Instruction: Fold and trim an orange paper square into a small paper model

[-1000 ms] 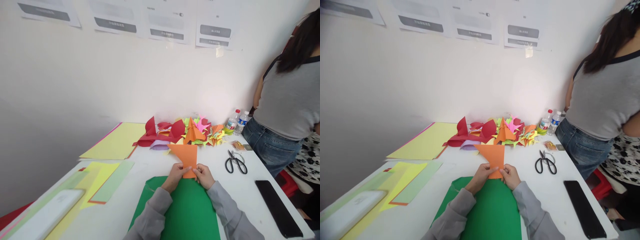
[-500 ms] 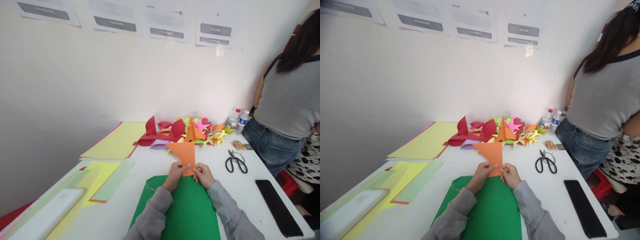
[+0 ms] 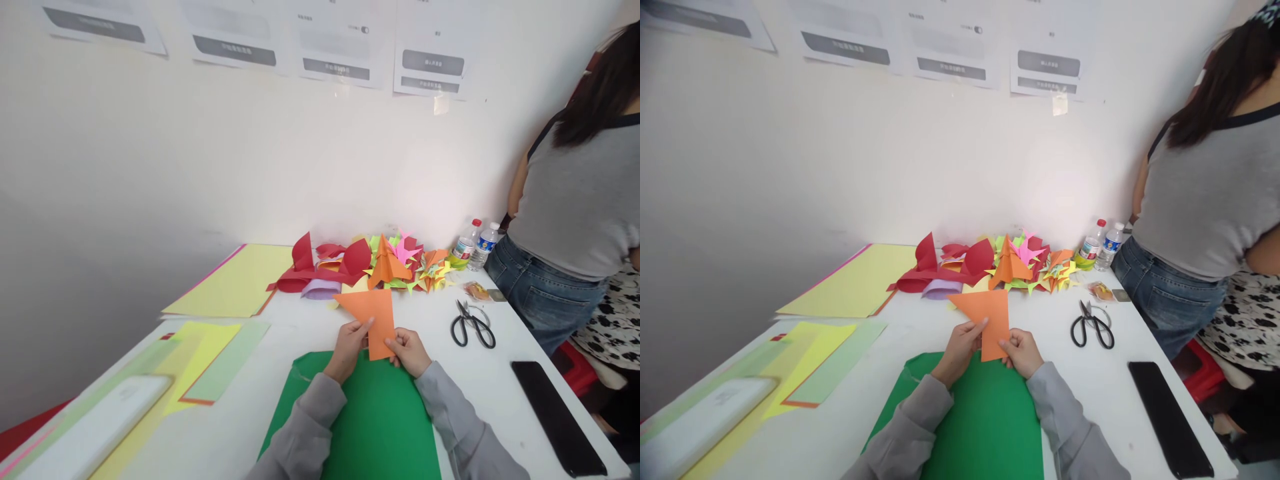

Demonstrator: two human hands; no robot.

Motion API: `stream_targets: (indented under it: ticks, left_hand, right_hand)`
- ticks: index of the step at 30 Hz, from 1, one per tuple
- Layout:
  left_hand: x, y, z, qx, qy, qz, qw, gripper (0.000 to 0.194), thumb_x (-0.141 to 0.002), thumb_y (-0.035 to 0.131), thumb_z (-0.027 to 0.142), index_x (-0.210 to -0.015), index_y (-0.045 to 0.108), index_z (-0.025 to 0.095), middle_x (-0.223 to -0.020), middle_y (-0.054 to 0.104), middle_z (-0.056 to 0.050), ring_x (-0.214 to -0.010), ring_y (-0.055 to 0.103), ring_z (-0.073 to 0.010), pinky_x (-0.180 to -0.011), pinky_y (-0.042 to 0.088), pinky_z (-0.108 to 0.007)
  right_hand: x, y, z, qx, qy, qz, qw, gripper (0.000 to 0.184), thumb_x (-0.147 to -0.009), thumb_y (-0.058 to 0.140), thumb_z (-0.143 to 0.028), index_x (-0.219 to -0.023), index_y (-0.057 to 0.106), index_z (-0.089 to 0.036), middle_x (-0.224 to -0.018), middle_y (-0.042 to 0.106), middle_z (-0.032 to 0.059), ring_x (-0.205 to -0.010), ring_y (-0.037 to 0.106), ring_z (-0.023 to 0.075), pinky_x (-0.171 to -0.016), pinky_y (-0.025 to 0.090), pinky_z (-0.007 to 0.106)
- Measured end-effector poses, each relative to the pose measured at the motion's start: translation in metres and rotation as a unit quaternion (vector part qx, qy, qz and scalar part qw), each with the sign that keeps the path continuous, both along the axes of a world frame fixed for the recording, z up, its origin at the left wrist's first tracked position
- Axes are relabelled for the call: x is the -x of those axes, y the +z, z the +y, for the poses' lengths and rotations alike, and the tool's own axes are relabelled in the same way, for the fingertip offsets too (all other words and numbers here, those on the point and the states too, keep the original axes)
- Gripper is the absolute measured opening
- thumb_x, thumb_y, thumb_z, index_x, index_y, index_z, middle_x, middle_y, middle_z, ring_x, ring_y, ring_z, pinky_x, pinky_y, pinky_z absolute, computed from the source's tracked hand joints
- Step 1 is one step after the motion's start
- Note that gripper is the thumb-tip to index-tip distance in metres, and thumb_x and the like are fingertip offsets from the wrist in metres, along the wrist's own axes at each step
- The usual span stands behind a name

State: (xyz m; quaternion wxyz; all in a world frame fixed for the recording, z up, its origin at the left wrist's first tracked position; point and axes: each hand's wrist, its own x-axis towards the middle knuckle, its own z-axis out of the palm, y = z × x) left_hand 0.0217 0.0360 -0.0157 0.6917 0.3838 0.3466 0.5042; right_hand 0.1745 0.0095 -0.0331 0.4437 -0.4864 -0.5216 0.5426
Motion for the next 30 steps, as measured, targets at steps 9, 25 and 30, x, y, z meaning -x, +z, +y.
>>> stream_targets:
  ticks: [9, 25, 30]
  left_hand:
    - [0.005, 0.002, 0.003, -0.008, 0.045, -0.002, 0.999, 0.037, -0.064, 0.075, 0.046, -0.071, 0.068, 0.010, -0.069, 0.069, -0.008, -0.062, 0.064, -0.0198, -0.059, 0.051, -0.032]
    - [0.000, 0.000, -0.003, -0.070, -0.051, 0.040, 0.995, 0.034, -0.056, 0.081, 0.037, -0.075, 0.069, 0.011, -0.071, 0.071, -0.007, -0.066, 0.065, -0.0221, -0.061, 0.050, -0.032]
    - [-0.002, -0.004, -0.002, -0.050, -0.061, 0.053, 0.995, 0.036, -0.060, 0.077, 0.044, -0.068, 0.069, 0.010, -0.061, 0.068, -0.007, -0.064, 0.064, -0.0236, -0.060, 0.050, -0.035]
  right_hand:
    - [-0.001, 0.001, -0.001, 0.006, 0.017, 0.009, 1.000, 0.049, -0.063, 0.066, -0.064, -0.064, 0.051, -0.018, -0.040, 0.056, -0.0050, -0.027, 0.043, 0.0072, -0.031, 0.027, 0.018]
    - [-0.001, -0.001, 0.000, -0.003, -0.008, 0.020, 1.000, 0.048, -0.066, 0.063, -0.064, -0.067, 0.051, -0.018, -0.040, 0.057, -0.0049, -0.028, 0.045, 0.0077, -0.031, 0.030, 0.018]
    - [-0.001, -0.001, 0.001, -0.011, 0.001, 0.008, 1.000, 0.047, -0.066, 0.064, -0.063, -0.070, 0.053, -0.017, -0.041, 0.057, -0.0051, -0.028, 0.046, 0.0081, -0.031, 0.030, 0.018]
